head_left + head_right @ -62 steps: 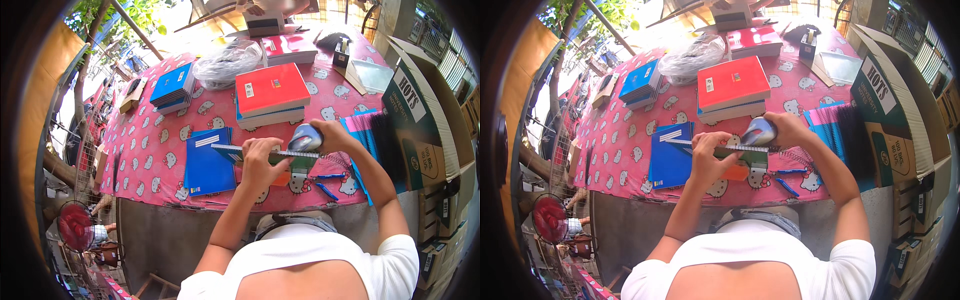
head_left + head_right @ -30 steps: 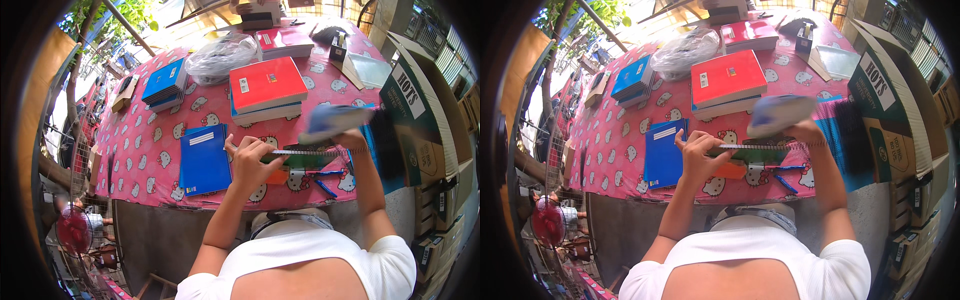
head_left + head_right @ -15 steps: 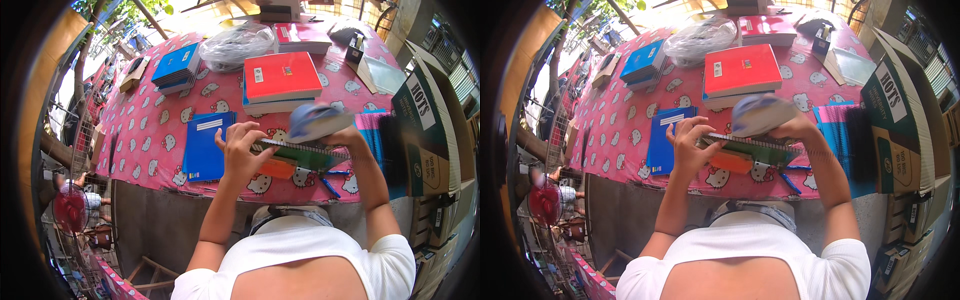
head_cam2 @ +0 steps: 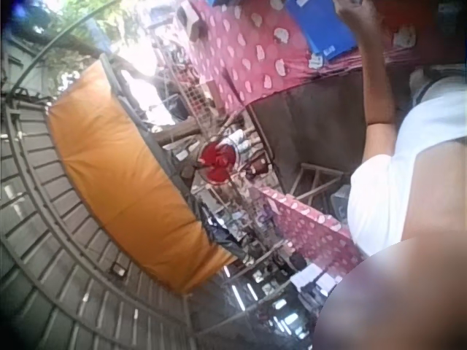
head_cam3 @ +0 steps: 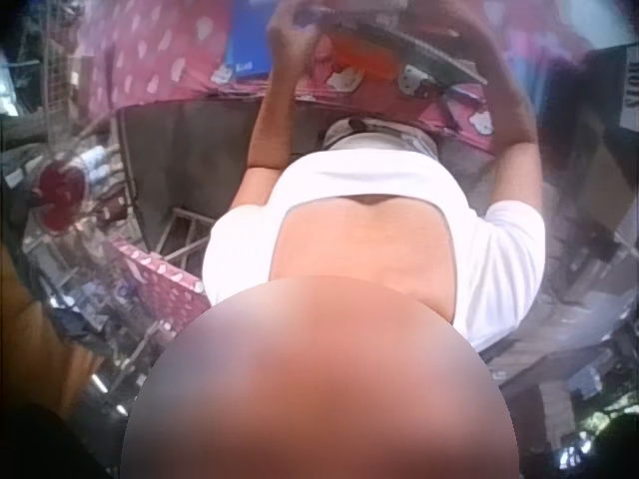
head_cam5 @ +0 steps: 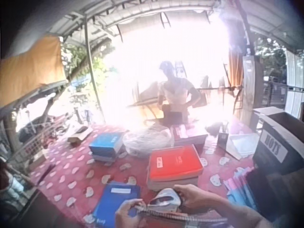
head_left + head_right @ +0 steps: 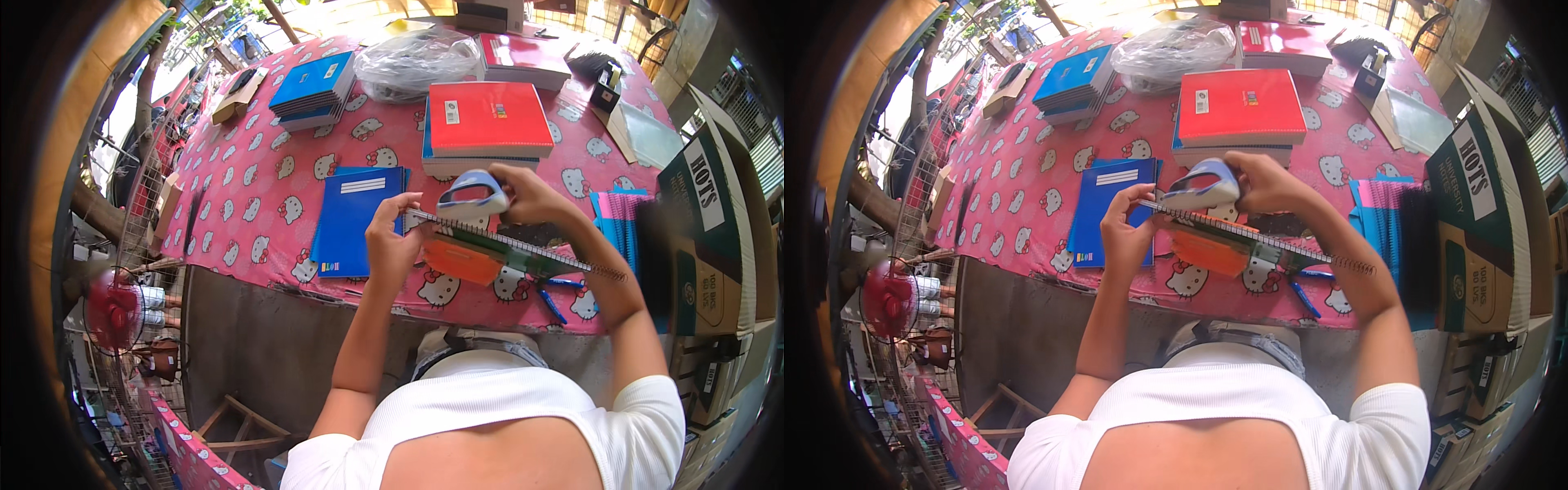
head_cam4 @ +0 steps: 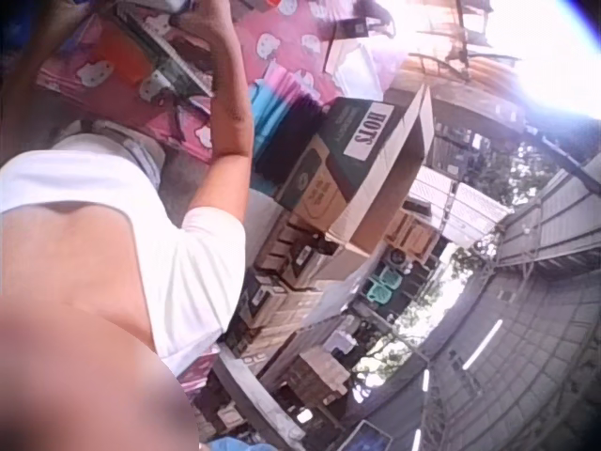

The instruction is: The person prepares spiral notebooks by cutting wire spirals with pliers and applying adhesive tape to the edges of the notebooks one at a time.

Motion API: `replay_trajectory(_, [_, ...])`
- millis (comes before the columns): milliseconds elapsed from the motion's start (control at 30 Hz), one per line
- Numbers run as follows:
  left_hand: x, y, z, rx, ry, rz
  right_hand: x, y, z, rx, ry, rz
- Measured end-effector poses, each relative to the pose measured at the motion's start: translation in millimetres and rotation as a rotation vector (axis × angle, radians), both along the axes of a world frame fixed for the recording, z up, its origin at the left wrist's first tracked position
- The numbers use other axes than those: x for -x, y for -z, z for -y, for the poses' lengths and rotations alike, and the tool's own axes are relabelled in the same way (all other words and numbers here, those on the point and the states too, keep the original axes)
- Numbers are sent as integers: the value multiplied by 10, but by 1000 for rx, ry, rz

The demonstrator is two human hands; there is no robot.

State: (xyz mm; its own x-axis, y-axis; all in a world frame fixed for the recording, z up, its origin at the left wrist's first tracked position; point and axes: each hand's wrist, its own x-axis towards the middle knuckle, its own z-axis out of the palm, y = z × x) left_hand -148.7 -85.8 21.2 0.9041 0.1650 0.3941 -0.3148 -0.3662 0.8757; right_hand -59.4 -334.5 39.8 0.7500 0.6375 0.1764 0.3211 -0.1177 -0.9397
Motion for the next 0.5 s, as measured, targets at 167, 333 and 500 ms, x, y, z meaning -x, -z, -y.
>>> replay_trajectory(167, [23,70,-86,244,62,-68,-95,27,-178,75,18,-7])
replay_trajectory(333, [-35,62,-208,244,199,-139,-103,683,211,265,264,548])
replay_trajectory(500, [-145,26,-261,495,387,-289,854,1020,1070,739,436,-16])
